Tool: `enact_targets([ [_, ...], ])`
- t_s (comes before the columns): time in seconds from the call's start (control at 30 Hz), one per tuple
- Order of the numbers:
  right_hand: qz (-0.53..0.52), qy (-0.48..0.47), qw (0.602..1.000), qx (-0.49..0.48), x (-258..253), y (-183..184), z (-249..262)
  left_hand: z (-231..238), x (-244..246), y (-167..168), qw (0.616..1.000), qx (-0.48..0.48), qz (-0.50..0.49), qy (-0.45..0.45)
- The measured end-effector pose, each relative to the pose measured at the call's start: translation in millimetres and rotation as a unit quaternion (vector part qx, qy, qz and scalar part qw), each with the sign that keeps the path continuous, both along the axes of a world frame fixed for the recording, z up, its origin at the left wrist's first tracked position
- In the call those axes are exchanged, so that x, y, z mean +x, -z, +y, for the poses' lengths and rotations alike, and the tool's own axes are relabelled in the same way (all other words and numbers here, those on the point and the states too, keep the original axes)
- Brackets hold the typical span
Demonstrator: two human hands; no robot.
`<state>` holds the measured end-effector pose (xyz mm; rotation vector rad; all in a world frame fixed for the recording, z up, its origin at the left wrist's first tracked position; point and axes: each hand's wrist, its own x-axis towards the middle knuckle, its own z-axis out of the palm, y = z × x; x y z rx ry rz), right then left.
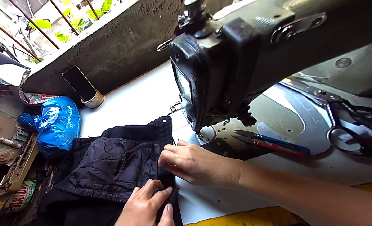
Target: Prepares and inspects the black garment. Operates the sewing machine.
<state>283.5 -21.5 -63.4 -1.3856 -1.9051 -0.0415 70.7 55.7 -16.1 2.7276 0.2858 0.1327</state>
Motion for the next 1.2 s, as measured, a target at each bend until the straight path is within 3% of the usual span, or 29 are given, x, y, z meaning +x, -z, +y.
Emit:
enact_targets([
  [0.07, -0.020, 0.014, 0.999, 0.021, 3, -7, -10, 10, 1, -25, 0.993, -0.073, 0.080, 0.055],
  [0.13, -0.058, 0.041, 0.997, 0.035, 6, -15, -29, 10, 6, -34, 0.989, -0.073, 0.101, 0.085],
  [0.3, -0.135, 0.200, 0.970, 0.029, 33, -12, -95, 22, 35, 4, 0.988, 0.083, -0.124, 0.041],
  [0.43, -0.190, 0.327, 0.925, -0.038, 58, -7, -128, 34, 39, 36, 0.992, -0.009, -0.128, 0.020],
  [0.57, -0.203, 0.358, 0.908, -0.076, 71, 6, -135, 34, 29, 58, 0.971, -0.090, -0.212, -0.063],
  [0.83, -0.293, 0.369, 0.881, -0.053, 74, 10, -124, 25, 31, 56, 0.983, -0.039, -0.174, -0.041],
  [1.0, -0.168, 0.367, 0.912, -0.066, 63, -1, -132, 42, 46, 34, 0.993, -0.094, -0.076, 0.001],
  [1.1, 0.019, 0.286, 0.953, -0.097, 29, -23, -138, 51, 42, 22, 0.980, -0.033, -0.195, -0.009],
  [1.2, 0.190, 0.163, 0.964, -0.090, -3, -31, -125, 60, 39, -16, 0.955, 0.039, -0.290, -0.042],
])
